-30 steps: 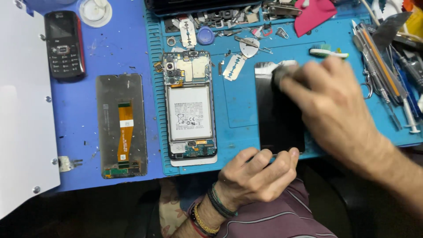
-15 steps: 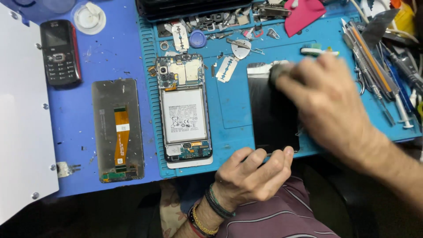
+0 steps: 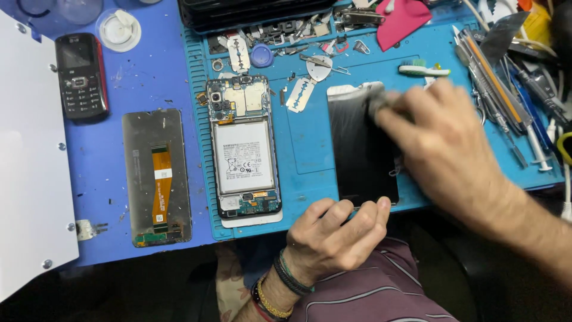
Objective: The person wipes a detached smartphone screen with a cloth on a blue workbench. They repeatedly rub the surface, flip the screen over to clean the other side, and occasionally reach for a spray bottle to apply liquid before continuing to wipe.
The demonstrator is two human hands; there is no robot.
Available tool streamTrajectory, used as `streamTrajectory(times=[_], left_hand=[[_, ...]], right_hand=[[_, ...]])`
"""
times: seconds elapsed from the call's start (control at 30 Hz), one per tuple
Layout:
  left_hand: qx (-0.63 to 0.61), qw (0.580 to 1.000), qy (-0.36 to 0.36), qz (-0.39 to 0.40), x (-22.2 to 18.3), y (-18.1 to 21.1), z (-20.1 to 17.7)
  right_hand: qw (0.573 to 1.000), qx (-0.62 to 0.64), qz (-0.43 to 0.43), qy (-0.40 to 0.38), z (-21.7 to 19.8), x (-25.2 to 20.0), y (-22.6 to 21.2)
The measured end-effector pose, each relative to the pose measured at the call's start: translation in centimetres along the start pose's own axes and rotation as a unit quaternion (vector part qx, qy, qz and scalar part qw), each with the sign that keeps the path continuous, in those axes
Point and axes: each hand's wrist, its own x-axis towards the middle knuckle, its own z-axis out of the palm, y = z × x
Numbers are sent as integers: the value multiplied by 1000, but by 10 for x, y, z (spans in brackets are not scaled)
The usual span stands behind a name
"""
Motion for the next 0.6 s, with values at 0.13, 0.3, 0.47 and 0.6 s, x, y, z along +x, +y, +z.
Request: streamTrajectory(times=[0.13,0.3,0.47,0.6], left_hand=[[-11,1000,-4,-6,2,-1,-1],[-9,1000,12,-10,3,1,2],[-11,1000,-1,-6,-1,3,0],[-12,1000,-4,-7,2,1,-2]], right_hand=[[994,91,-49,-39,-13,-16,-15],[997,61,-27,-28,-21,-14,-20],[999,32,-20,-25,-9,-15,-3],[991,109,-54,-47,-25,-24,-29]])
